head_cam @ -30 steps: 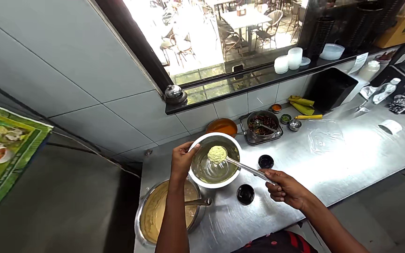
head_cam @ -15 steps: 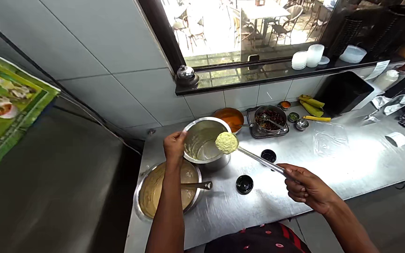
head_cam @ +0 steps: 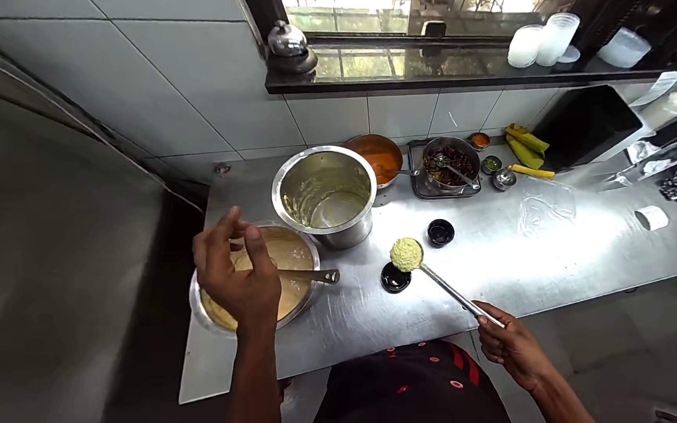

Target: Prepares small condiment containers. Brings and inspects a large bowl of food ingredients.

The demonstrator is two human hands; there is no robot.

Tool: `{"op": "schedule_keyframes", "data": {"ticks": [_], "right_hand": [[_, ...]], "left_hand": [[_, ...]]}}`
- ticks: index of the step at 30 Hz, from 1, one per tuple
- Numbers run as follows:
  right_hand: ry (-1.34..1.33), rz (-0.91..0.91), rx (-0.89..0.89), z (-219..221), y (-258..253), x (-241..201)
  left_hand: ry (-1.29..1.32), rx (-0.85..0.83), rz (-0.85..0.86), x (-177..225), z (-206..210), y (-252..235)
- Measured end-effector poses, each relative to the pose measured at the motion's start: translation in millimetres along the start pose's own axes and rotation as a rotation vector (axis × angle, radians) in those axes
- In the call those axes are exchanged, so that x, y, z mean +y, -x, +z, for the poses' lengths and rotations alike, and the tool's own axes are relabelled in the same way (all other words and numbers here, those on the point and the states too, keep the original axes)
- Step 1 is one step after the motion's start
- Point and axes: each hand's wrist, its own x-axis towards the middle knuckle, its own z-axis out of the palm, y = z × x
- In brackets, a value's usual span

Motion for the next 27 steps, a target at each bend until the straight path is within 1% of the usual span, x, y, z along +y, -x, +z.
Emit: {"op": "schedule_keyframes", "data": {"ticks": [2, 5, 9, 13, 18, 21, 27], "right_hand": [[0.0, -0.003, 0.03, -3, -1, 13], [-0.022, 0.005, 0.052, -6, -3, 30], [-0.004, 0.003, 0.073, -5, -6, 45], [0.105, -0.011, 0.108, -3, -6, 55], [0.247, -0.034, 0.152, 1, -5, 57], [0.345, -0.095, 0.171, 3, -6, 59], [0.562, -0.291, 0.189, 4, -7, 64]], "left_hand": [[0.032, -0.018, -0.088, -5, -4, 20], [0.16, 0.019, -0.173, -12, -1, 36], [0.212, 0.054, -0.18, -14, 0, 40], [0.214, 0.05, -0.19, -9, -4, 38], [0.232, 0.046, -0.197, -12, -6, 38], [0.238, 0.052, -0.194, -14, -5, 38], [0.281, 0.062, -0.207, -13, -3, 41]]}}
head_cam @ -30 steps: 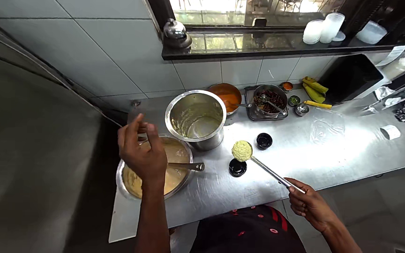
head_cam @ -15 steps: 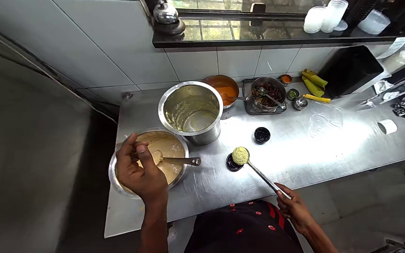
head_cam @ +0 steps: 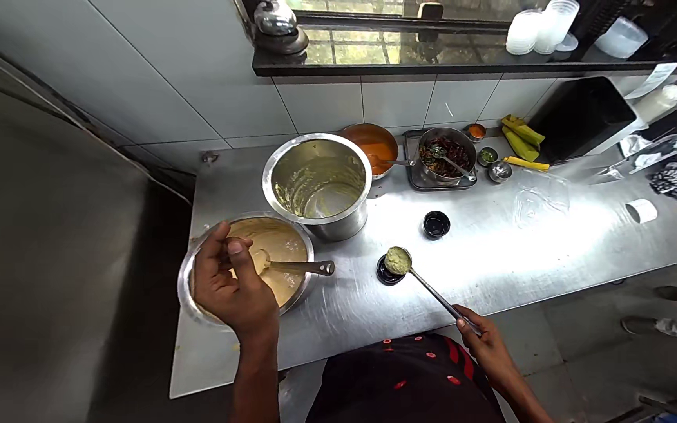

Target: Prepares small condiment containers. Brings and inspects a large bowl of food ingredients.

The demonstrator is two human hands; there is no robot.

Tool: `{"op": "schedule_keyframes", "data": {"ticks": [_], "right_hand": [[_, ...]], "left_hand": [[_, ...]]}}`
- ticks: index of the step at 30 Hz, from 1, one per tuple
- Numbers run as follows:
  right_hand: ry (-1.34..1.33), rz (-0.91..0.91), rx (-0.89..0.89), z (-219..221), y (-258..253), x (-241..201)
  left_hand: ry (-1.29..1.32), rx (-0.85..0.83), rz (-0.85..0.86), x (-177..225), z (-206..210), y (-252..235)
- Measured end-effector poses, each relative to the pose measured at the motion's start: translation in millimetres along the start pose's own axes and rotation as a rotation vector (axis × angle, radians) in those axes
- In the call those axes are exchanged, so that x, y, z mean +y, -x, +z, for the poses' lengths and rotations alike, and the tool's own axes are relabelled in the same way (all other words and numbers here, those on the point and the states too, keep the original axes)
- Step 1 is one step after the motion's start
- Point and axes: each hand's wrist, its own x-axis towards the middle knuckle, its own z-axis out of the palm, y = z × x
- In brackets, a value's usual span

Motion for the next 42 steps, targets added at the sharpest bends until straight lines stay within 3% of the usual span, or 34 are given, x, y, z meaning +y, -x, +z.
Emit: {"op": "schedule_keyframes", "data": {"ticks": [8, 17, 38, 42], "right_hand": [[0.373, -0.132, 0.031, 2, 7, 2], [0.844, -0.489, 0.161, 8, 10, 17], [0.697, -0.488, 0.2, 6, 10, 32], [0.67, -0.479, 0.18, 4, 8, 33]], "left_hand": [[0.011, -0.001, -0.019, -3, -1, 3], [0.002, -0.006, -0.021, -7, 0, 4], [0.016, -0.003, -0.053, -12, -2, 6], [0.06, 0.009, 0.006, -6, 5, -7]]}}
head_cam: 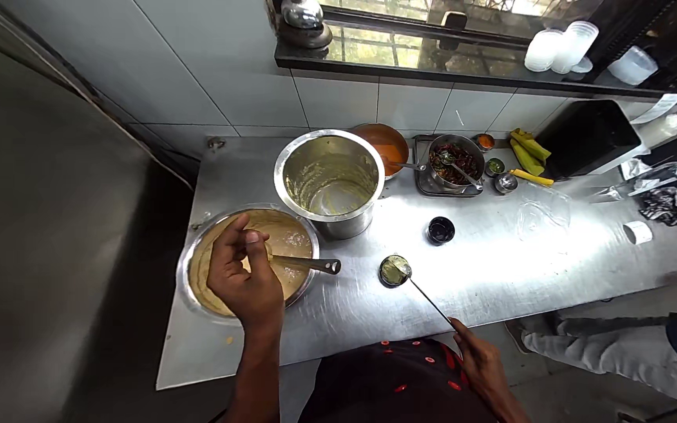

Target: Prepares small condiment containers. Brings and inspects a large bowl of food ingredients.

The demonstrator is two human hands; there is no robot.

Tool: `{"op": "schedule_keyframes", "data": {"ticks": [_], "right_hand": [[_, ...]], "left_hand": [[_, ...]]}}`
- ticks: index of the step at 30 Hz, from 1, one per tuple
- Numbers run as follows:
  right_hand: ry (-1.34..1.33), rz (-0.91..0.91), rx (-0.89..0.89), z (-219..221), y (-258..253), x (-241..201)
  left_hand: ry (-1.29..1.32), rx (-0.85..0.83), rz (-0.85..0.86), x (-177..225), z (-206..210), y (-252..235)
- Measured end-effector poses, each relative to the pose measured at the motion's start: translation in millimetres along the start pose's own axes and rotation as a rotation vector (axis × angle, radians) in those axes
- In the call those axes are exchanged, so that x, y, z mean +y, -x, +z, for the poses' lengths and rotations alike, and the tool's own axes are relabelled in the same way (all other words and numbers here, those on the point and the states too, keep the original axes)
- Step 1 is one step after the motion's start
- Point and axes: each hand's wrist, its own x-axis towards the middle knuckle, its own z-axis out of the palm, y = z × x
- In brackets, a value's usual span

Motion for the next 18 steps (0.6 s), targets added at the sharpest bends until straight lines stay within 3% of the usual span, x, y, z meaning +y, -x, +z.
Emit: {"op": "schedule_keyframes", "data": {"ticks": [18], "right_hand": [[-0.106, 0.015, -0.089, -1, -2, 9]], "left_hand": [[0.021, -0.037, -0.004, 8, 12, -14]]}}
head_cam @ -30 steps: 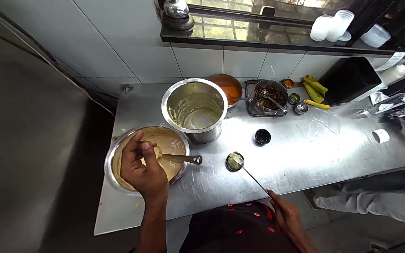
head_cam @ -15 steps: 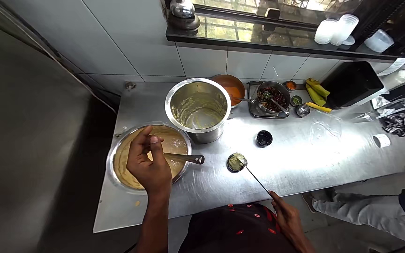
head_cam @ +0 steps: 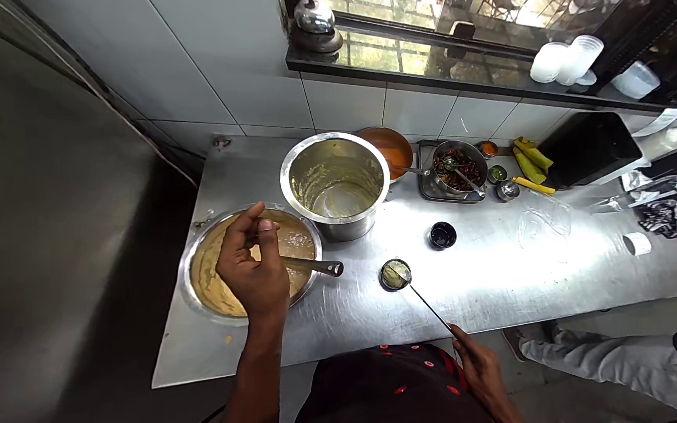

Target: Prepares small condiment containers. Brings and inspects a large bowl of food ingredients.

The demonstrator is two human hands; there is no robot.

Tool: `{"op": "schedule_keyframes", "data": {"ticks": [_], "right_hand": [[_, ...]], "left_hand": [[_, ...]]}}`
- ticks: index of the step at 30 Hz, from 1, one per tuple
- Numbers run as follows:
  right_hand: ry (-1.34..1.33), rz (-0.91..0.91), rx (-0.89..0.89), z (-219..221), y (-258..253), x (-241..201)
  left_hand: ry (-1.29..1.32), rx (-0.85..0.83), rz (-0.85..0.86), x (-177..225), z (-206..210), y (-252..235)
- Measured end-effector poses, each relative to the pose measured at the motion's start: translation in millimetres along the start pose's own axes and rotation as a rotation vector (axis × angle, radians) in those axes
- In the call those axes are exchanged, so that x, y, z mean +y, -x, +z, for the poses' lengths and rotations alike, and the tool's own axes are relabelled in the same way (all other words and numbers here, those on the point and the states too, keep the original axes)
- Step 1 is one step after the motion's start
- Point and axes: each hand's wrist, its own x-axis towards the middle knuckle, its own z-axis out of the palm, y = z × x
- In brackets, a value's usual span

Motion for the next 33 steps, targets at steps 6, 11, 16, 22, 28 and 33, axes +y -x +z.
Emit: {"op": "schedule_keyframes", "data": {"ticks": [6, 11, 16, 22, 28, 33], "right_hand": [[0.019, 0.01, -0.005, 1, 1, 5], [0.027, -0.009, 0.003, 2, 1, 7], [-0.003, -0.015, 0.032, 3, 2, 6], [-0.311, 0.095, -0.014, 1, -3, -7], [-0.881, 0.521, -0.109, -21, -15, -29], [-1.289, 0.549, -0.187, -50, -56, -63]], "left_hand": [[-0.019, -0.009, 0.001, -4, -1, 0], [-0.013, 0.0, 0.004, -2, 1, -2], [0.009, -0.007, -0.01, -1, 6, -6], [-0.038, -0.037, -0.023, -3, 8, -38], [-0.203, -0.18, -0.154, -1, 16, -90], [-0.314, -0.348, -0.303, -11, 31, -99]]}}
